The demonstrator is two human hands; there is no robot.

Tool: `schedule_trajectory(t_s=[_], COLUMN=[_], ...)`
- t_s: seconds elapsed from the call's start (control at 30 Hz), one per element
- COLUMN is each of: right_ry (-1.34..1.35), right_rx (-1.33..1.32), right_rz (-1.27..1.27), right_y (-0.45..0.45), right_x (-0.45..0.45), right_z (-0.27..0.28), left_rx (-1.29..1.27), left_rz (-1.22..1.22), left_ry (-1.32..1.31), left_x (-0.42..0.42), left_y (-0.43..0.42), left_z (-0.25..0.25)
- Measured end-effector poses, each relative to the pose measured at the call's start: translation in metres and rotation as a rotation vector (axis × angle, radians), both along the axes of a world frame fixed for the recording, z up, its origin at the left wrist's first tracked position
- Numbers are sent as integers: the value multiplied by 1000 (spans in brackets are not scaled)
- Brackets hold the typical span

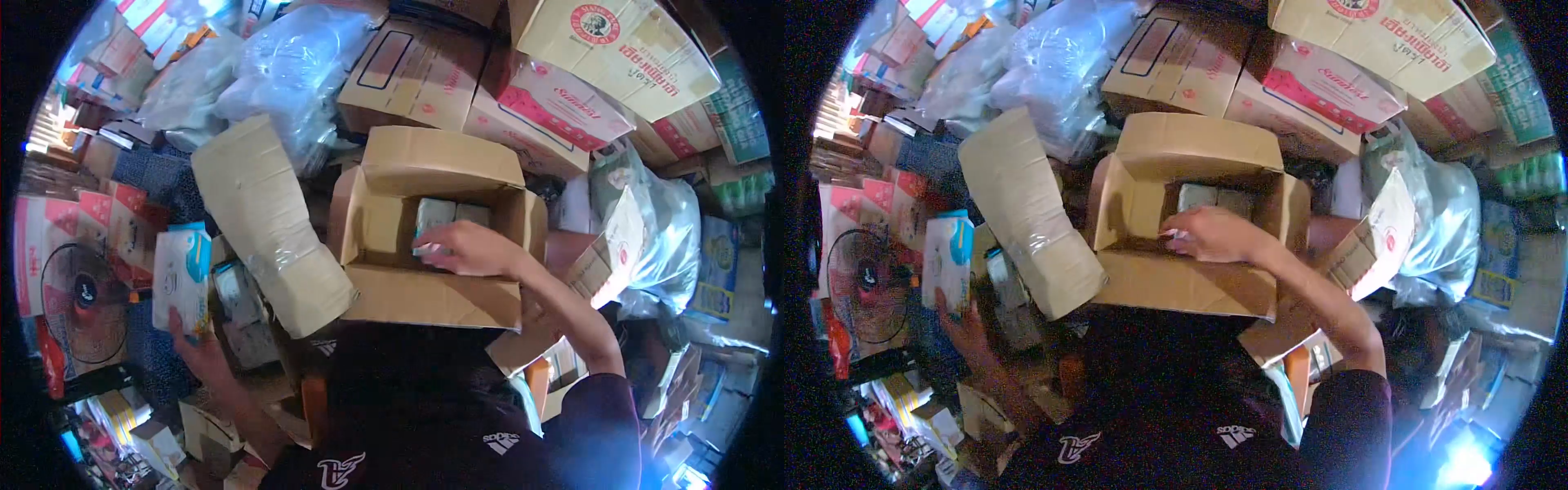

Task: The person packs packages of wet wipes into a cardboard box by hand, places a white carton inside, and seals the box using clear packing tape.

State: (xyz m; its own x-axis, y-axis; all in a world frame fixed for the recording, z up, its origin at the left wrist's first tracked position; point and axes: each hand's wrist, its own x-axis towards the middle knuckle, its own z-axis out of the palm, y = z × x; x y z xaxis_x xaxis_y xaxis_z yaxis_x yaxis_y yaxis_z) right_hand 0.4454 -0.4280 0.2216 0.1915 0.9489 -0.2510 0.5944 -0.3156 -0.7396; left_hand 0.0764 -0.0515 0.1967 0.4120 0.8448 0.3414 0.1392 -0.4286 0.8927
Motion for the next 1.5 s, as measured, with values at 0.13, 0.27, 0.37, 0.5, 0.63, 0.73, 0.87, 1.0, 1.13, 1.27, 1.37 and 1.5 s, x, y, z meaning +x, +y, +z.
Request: schedule_trajectory(t_s=[0.13,0.27,0.37,0.5,0.63,0.73,0.87,1.0,1.13,1.27,1.37,1.5], right_ry=[659,1296,873,585,14,-3,639,580,-80,363,78,-264], right_rx=[272,509,361,424,333,60,-7,-48,-539,-431,-379,-278], right_rz=[-208,-617,-1035,-1037,-909,-846,-829,-786,-684,-490,-252,-249], right_y=[21,31,36,13,19,31,47,48,75,74,72,65], right_x=[-30,-59,-53,-32,-9,-2,5,4,18,42,42,30], right_z=[40,71,78,28,-28,-73,-180,-224,-256,-228,-222,-241], left_rx=[756,-1066,-1071,-938,-556,-607,-656,-611,-641,-639,-621,-600], left_rz=[162,-335,-608,-899,-1043,-1048,-913,-805,-779,-841,-871,-895], left_ry=[318,-514,-151,347,370,384,421,350,356,321,298,282], left_x=[90,170,196,193,170,165,165,170,174,181,187,190], left_y=[-123,-227,-251,-246,-230,-216,-198,-188,-182,-184,-189,-195], left_z=[58,67,55,12,14,27,33,32,26,18,19,26])
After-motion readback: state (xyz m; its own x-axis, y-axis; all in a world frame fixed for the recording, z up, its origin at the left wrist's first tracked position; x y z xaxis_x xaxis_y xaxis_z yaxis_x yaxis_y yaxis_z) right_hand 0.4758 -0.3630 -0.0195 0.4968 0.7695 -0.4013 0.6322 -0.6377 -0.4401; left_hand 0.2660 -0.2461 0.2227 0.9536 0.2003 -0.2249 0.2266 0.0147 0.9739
